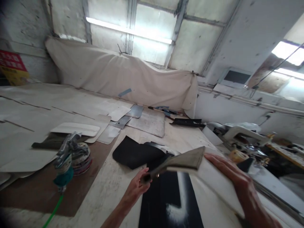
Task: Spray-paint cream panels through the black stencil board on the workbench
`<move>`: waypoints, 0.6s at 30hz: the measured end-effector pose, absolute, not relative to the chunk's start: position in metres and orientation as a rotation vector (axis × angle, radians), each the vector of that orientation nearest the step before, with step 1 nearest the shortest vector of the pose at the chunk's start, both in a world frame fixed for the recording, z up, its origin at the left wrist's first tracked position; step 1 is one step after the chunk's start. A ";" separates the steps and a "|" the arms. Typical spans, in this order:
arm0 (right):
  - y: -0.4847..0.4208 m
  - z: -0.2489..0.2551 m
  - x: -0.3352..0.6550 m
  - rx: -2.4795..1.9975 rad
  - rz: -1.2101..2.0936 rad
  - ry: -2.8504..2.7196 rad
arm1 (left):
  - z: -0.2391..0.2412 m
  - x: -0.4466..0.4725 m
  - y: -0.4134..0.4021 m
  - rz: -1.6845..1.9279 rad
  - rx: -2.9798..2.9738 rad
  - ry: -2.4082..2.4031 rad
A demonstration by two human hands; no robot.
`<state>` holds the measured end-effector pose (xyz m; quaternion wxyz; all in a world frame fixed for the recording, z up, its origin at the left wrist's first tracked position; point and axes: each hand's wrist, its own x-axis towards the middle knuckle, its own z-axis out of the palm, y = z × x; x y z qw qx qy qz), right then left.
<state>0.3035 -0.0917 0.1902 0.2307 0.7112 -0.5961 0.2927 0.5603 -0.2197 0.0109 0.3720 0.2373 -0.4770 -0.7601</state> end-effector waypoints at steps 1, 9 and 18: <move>-0.088 0.185 0.313 1.990 0.768 -1.598 | 0.018 0.555 -0.214 -2.070 0.533 -1.107; -0.069 0.162 0.327 2.051 0.572 -1.438 | 0.063 0.550 -0.198 -2.075 0.271 -1.169; -0.061 0.159 0.327 1.991 0.821 -1.564 | 0.071 0.542 -0.176 -1.226 -0.064 -2.093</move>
